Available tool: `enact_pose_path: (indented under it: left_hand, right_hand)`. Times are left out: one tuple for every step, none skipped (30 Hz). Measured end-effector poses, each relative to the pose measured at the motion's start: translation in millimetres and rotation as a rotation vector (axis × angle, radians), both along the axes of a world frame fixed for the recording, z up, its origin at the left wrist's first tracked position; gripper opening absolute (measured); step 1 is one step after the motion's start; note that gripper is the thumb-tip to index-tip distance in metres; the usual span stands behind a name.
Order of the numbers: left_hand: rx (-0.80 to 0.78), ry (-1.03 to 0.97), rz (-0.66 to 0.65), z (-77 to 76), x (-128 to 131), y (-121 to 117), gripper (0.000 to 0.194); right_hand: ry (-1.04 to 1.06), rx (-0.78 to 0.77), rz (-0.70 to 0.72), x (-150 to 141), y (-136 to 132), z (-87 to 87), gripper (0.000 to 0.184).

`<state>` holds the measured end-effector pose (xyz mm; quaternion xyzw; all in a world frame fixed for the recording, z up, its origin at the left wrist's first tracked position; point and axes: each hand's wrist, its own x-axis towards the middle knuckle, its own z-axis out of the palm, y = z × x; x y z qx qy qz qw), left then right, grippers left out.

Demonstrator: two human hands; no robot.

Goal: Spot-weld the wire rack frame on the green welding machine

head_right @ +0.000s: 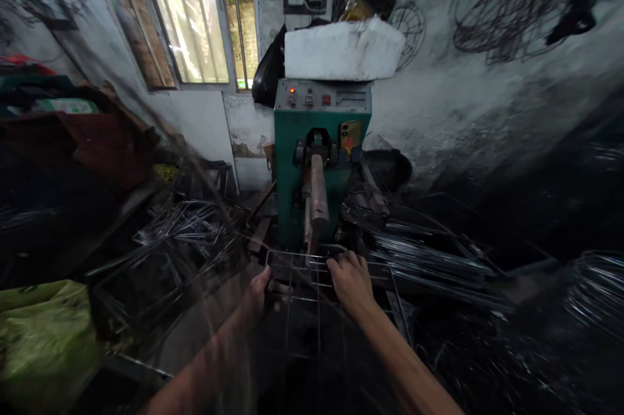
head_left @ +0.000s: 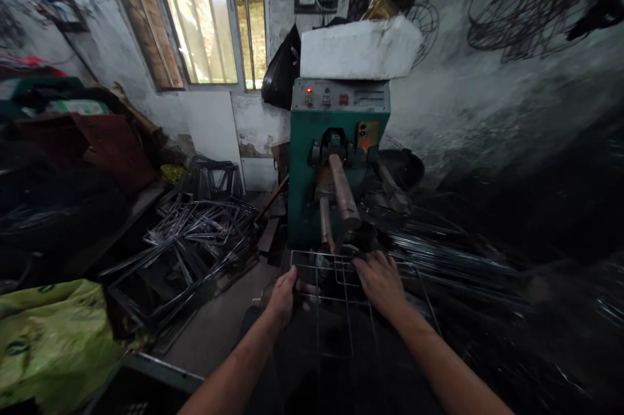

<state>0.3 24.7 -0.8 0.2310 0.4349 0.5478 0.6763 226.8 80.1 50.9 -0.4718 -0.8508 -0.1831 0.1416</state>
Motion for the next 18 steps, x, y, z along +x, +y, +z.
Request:
enact_pose_path:
  left_hand:
    - [0.007,0.005,0.004,-1.8,0.0,0.9,0.075]
    - [0.017,0.012,0.011,-3.4,0.1,1.3,0.074]
    - [0.026,0.015,0.019,-4.4,0.3,1.3,0.073]
    - [0.029,0.011,0.022,-4.9,0.5,1.0,0.071]
    - [0.028,0.007,0.023,-5.0,0.6,0.5,0.07]
    - [0.024,0.01,0.024,-4.8,0.6,-0.1,0.07]
    - [0.019,0.017,0.024,-4.3,0.4,-0.6,0.072]
    - [0.015,0.027,0.023,-3.7,0.1,-1.1,0.074]
    - [0.012,0.036,0.024,-3.1,-0.4,-1.3,0.075]
    - [0.011,0.042,0.026,-2.6,-0.9,-1.4,0.076]
    - [0.011,0.045,0.027,-2.2,-1.6,-1.2,0.076]
    - [0.014,0.045,0.025,-2.0,-2.2,-0.9,0.075]
    - [0.016,0.047,0.019,-2.0,-2.7,-0.4,0.075]
    - [0.015,0.05,0.014,-2.2,-3.2,0.2,0.075]
    - [0.016,0.051,0.009,-2.7,-3.6,0.9,0.076]
    - [0.019,0.05,0.007,-3.5,-3.8,1.6,0.076]
    - [0.022,0.045,0.011,-4.6,-3.9,2.1,0.075]
    - [0.024,0.036,0.02,-5.9,-3.9,2.5,0.074]
  right_hand:
    - [0.001,-0.008,0.006,0.0,0.9,-0.6,0.02]
    - [0.001,-0.014,0.011,0.0,1.5,-1.5,0.02]
    - [0.002,-0.012,0.015,0.0,1.7,-2.6,0.02]
    - [0.005,-0.004,0.015,-0.1,1.7,-3.7,0.02]
    - [0.008,0.008,0.015,-0.3,1.4,-4.6,0.019]
    - [0.012,0.023,0.016,-0.7,1.0,-5.1,0.019]
    - [0.013,0.037,0.018,-1.1,0.5,-5.1,0.02]
    - [0.009,0.048,0.022,-1.6,-0.1,-4.5,0.02]
    - [-0.002,0.055,0.027,-2.1,-0.7,-3.3,0.021]
    - [-0.014,0.058,0.031,-2.5,-1.2,-1.8,0.021]
    - [-0.025,0.058,0.037,-2.8,-1.6,-0.2,0.022]
    - [-0.036,0.054,0.041,-2.8,-1.7,1.4,0.022]
    - [-0.043,0.049,0.042,-2.7,-1.6,2.7,0.023]
    - [-0.044,0.049,0.04,-2.4,-1.2,3.5,0.024]
    - [-0.045,0.047,0.036,-2.1,-0.4,3.8,0.025]
    - [-0.046,0.046,0.034,-1.6,0.5,3.6,0.026]
    - [-0.044,0.046,0.033,-1.2,1.5,2.9,0.026]
    - [-0.04,0.047,0.033,-0.7,2.4,1.9,0.026]
